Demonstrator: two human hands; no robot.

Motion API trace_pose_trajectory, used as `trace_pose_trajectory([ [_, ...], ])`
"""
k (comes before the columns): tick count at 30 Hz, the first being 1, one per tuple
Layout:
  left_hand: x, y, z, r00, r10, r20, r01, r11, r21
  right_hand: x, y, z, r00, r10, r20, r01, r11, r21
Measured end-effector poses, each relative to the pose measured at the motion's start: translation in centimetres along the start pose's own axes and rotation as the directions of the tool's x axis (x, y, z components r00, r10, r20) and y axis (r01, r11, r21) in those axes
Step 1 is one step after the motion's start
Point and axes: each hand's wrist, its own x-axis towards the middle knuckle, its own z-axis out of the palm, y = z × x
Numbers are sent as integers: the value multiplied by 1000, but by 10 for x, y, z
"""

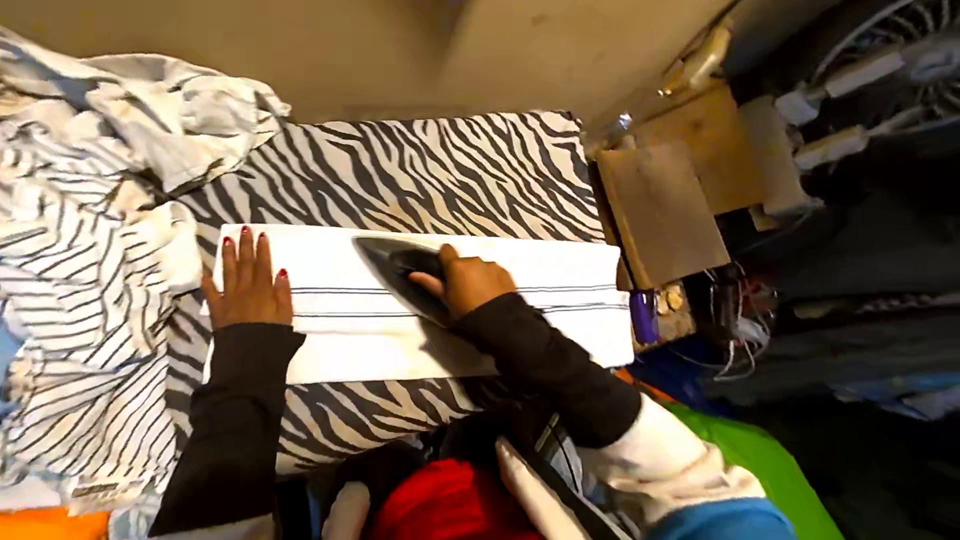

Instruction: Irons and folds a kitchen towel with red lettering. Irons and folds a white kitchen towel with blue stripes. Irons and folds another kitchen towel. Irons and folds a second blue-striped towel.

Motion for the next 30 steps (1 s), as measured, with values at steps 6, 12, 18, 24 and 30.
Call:
trace_pose_trajectory([
  [6,-2,-1,-2,1000,-2,20,2,1000,4,-50,151,-45,709,700,-85,-704,710,-26],
  [12,-2,-13,3,999,39,-10,-39,999,-34,-56,182,-40,740,656,-147,-662,749,10],
  [18,-16,-26,-42,935,-355,-22,347,924,-158,-36,196,-52,967,225,-118,-242,957,-160],
  [24,-17,-37,-50,912,-401,85,406,912,-63,10,121,-54,994,-85,68,96,981,-171],
  [30,-27,-55,-27,929,-350,-123,321,924,-207,30,-58,-15,958,-278,64,277,960,28],
])
